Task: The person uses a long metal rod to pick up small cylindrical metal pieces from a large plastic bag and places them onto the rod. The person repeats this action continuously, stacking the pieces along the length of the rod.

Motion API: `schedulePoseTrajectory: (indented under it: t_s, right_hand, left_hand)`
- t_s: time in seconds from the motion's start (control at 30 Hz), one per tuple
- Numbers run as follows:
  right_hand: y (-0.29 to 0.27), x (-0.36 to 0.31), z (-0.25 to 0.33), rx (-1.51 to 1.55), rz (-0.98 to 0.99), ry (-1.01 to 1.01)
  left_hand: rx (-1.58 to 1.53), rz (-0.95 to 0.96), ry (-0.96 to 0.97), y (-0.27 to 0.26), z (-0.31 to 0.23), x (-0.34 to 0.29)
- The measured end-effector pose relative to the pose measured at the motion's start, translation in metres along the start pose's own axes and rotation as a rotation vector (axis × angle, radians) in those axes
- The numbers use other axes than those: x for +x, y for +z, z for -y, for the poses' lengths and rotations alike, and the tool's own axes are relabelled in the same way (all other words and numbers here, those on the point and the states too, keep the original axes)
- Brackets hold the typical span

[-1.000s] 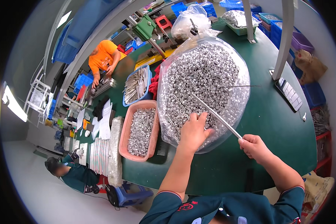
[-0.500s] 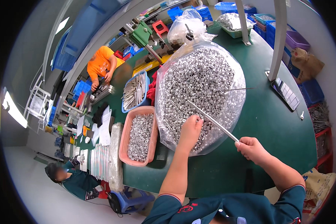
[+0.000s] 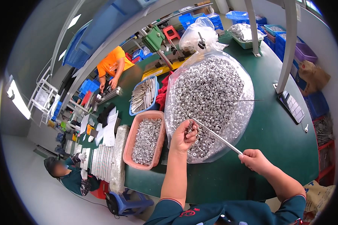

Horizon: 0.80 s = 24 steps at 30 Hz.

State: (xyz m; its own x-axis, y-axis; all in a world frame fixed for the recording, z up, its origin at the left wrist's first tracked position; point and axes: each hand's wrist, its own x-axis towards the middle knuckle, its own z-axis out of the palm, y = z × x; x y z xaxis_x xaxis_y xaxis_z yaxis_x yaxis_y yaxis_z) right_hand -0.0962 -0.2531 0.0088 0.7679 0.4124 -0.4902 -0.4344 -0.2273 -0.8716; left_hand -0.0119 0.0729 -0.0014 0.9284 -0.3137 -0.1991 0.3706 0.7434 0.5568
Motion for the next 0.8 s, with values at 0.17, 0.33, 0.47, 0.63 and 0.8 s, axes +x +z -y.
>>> schedulePoseTrajectory:
  t_s: [0.17, 0.33, 0.47, 0.63, 0.8]
  right_hand:
    - [0.002, 0.000, -0.001, -0.020, -0.012, -0.036]
    - [-0.001, -0.002, 0.002, -0.098, -0.007, -0.036]
    - [-0.002, -0.002, 0.000, -0.148, 0.007, -0.064]
    - [-0.001, 0.000, -0.004, -0.208, -0.044, -0.123]
    - [0.001, -0.002, -0.004, 0.086, 0.083, 0.023]
  left_hand:
    - [0.009, -0.031, 0.086, 0.002, -0.001, -0.001]
    - [-0.052, -0.049, 0.081, -0.001, -0.004, -0.002]
    - [0.023, -0.007, 0.104, -0.003, -0.005, -0.003]
    - [0.070, -0.046, 0.093, 0.001, -0.003, -0.004]
    - [0.037, -0.027, 0.118, 0.010, 0.019, 0.001]
